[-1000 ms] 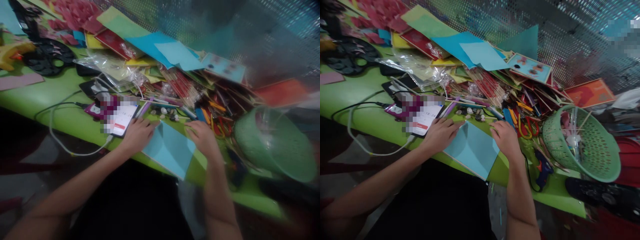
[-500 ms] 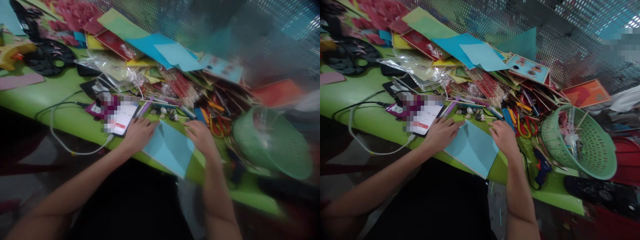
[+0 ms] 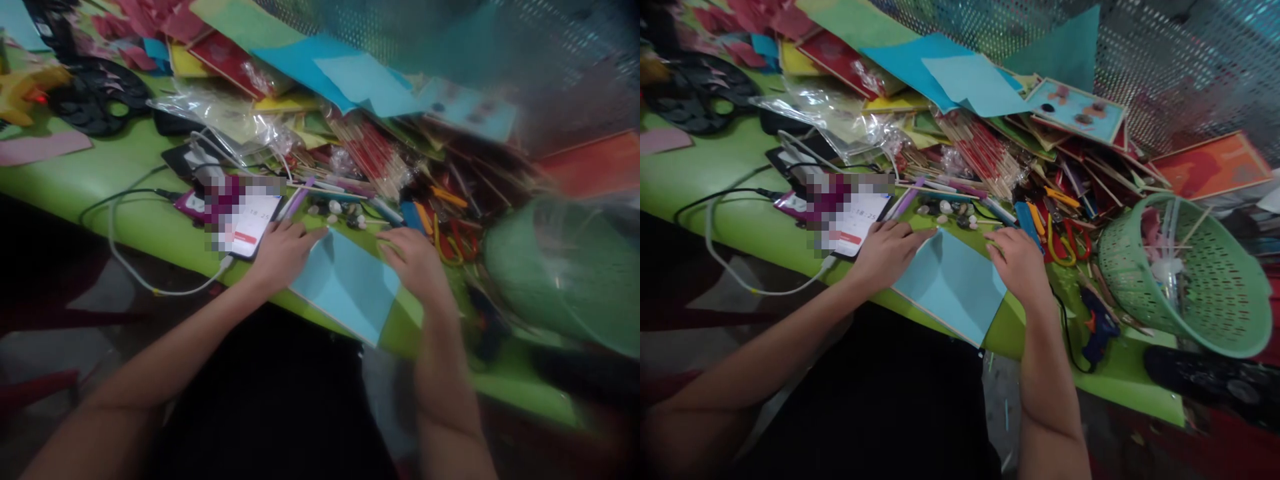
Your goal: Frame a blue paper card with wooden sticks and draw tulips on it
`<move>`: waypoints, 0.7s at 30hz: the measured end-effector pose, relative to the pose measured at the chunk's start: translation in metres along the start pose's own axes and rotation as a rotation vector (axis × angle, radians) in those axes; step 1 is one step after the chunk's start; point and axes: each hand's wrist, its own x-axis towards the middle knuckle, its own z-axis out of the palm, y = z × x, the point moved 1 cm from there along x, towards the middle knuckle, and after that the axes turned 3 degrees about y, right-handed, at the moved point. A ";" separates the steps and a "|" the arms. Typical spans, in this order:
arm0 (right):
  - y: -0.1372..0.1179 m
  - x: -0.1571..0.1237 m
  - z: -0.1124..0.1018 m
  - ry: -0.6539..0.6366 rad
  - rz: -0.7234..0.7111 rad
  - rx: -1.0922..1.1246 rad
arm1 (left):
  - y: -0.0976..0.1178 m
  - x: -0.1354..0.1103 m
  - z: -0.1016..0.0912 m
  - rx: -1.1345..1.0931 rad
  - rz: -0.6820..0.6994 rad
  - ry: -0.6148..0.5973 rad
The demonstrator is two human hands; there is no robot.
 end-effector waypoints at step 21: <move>0.004 0.000 0.004 0.035 -0.025 0.011 | 0.006 0.036 -0.021 -0.069 -0.017 0.172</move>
